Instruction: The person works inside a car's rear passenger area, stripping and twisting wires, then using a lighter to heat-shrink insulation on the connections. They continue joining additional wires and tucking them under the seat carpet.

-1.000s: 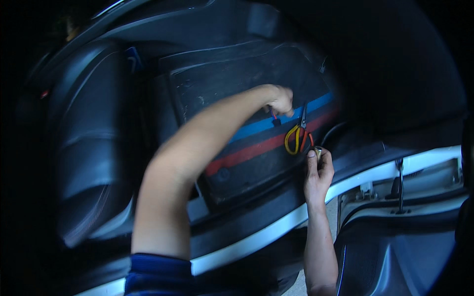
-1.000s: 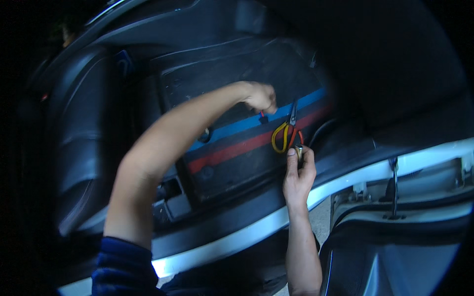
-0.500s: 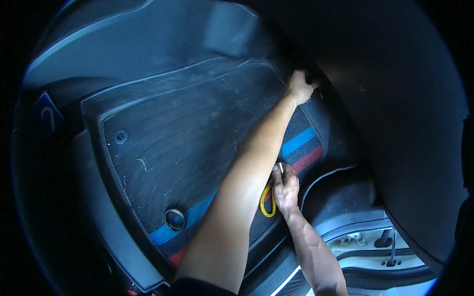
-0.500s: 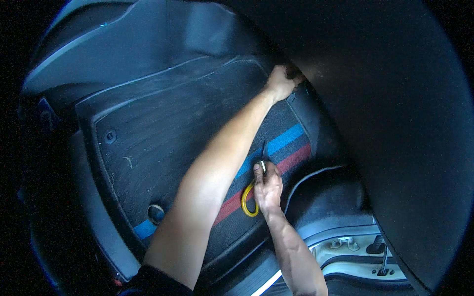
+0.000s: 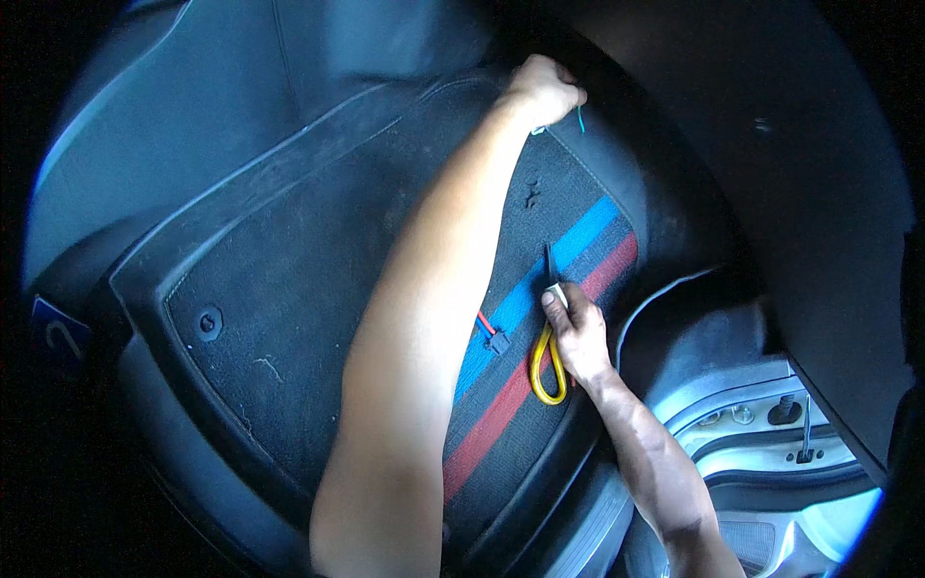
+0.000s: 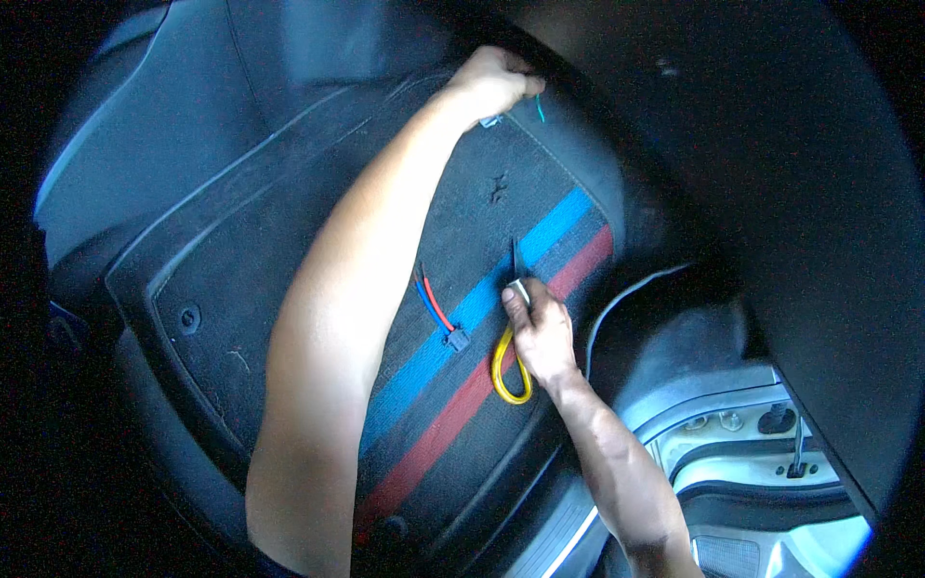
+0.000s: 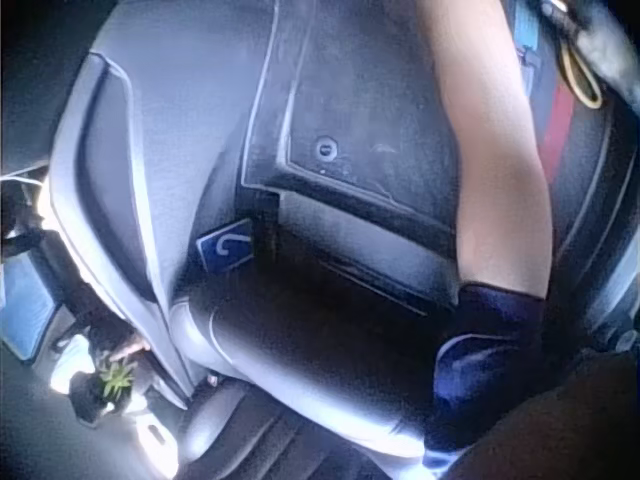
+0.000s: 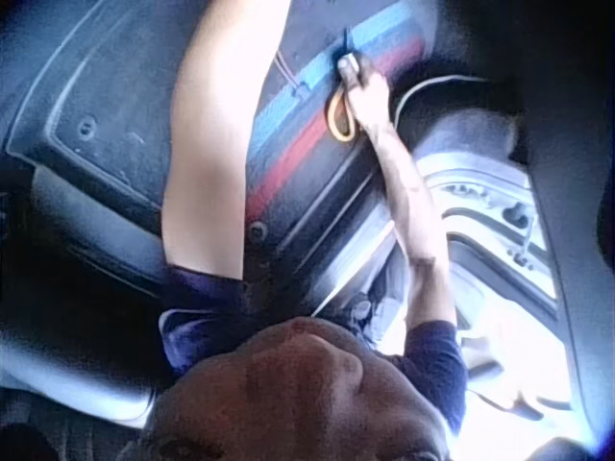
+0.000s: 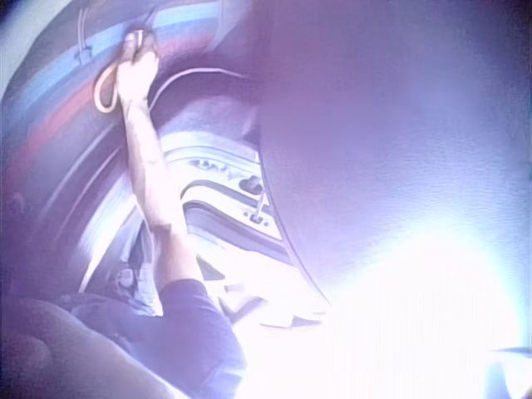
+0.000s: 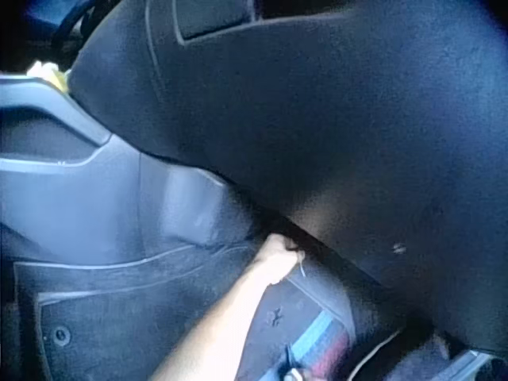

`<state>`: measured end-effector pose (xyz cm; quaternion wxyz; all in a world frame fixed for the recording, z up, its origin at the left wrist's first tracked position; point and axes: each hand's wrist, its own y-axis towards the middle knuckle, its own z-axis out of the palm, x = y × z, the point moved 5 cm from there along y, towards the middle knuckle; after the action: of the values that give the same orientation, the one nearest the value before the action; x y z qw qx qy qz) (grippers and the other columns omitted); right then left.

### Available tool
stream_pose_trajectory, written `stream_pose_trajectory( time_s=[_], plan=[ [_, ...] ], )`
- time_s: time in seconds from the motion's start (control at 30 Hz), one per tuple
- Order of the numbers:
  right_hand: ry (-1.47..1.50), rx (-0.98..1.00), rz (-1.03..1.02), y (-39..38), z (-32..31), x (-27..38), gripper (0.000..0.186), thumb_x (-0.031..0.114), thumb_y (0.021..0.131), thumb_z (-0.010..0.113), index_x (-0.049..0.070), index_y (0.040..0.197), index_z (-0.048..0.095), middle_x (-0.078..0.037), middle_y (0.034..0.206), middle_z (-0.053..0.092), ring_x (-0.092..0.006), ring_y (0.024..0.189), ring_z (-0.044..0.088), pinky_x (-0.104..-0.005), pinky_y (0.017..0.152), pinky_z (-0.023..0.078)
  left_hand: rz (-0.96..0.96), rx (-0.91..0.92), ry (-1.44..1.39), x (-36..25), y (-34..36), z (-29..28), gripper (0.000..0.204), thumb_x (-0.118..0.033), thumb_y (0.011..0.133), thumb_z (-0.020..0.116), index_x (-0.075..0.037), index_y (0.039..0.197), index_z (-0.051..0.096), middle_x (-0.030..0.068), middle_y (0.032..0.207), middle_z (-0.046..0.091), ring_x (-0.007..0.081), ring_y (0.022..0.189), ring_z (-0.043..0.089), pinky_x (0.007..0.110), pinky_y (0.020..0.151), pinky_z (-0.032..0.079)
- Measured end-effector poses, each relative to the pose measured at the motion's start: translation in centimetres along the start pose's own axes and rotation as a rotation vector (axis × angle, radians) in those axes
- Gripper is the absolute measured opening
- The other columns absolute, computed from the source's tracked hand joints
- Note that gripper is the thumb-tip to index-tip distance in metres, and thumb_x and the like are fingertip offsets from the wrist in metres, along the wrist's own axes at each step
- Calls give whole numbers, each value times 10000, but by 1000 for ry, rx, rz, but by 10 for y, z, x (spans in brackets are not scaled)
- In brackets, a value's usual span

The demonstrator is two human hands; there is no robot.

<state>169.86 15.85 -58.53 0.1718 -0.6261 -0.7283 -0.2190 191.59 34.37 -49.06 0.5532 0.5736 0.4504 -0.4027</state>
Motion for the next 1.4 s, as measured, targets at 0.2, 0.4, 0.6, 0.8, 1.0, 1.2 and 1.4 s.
stream_pose_trajectory(
  time_s=[0.2, 0.4, 0.6, 0.8, 1.0, 1.2, 1.4],
  plan=[
    [62, 57, 67, 3, 3, -11, 290, 299, 980, 589, 15, 1036, 612, -203, 863, 667, -356, 844, 668, -425, 760, 496, 64, -7, -35, 4, -2, -10, 453, -213, 814, 791, 5, 1193, 671, 184, 1082, 719, 254, 1047, 680, 364, 947, 516],
    [241, 81, 125, 7, 5, -20, 290, 290, 981, 606, 7, 1043, 618, -141, 844, 661, -205, 804, 634, -352, 749, 485, 96, 70, -115, 8, -1, -16, 436, -211, 839, 787, 53, 1158, 654, 65, 810, 676, 80, 621, 473, 233, 609, 429],
    [474, 153, 202, 8, 3, -14, 222, 239, 973, 634, 19, 968, 664, 3, 780, 596, -109, 762, 538, -274, 702, 441, 148, 44, -169, 22, 0, -12, 489, -211, 812, 810, 46, 1194, 645, 131, 899, 710, 122, 697, 595, 271, 680, 510],
    [652, 95, 241, 48, -45, 7, 244, 248, 943, 667, 22, 1032, 687, 8, 793, 621, -97, 749, 559, -243, 736, 447, 149, 75, -181, 25, 5, -12, 365, -220, 850, 785, 38, 1089, 684, 63, 833, 696, 68, 618, 473, 224, 627, 440],
    [868, -98, 144, 115, -73, 12, 216, 252, 954, 665, 48, 1025, 651, -7, 793, 616, -91, 705, 556, -217, 629, 449, 180, 67, -308, 23, -6, -5, 342, -277, 852, 788, 6, 1026, 710, 33, 827, 700, 55, 606, 464, 233, 610, 428],
    [1165, -63, 177, 118, -49, 23, 397, 24, 948, 606, -68, 1307, 466, -164, 1128, 592, -274, 999, 679, -335, 912, 600, 134, 189, -496, 19, -9, 7, 289, -246, 856, 786, -6, 996, 708, 54, 854, 709, 54, 670, 521, 202, 609, 421],
    [1136, -60, 188, 128, -15, 40, 184, 91, 975, 504, 64, 1152, 546, -49, 976, 609, -168, 875, 624, -345, 825, 559, 128, 61, -483, 18, -18, 10, 325, -213, 863, 777, 25, 1065, 685, 50, 858, 688, 66, 682, 524, 217, 626, 438]
  ],
)
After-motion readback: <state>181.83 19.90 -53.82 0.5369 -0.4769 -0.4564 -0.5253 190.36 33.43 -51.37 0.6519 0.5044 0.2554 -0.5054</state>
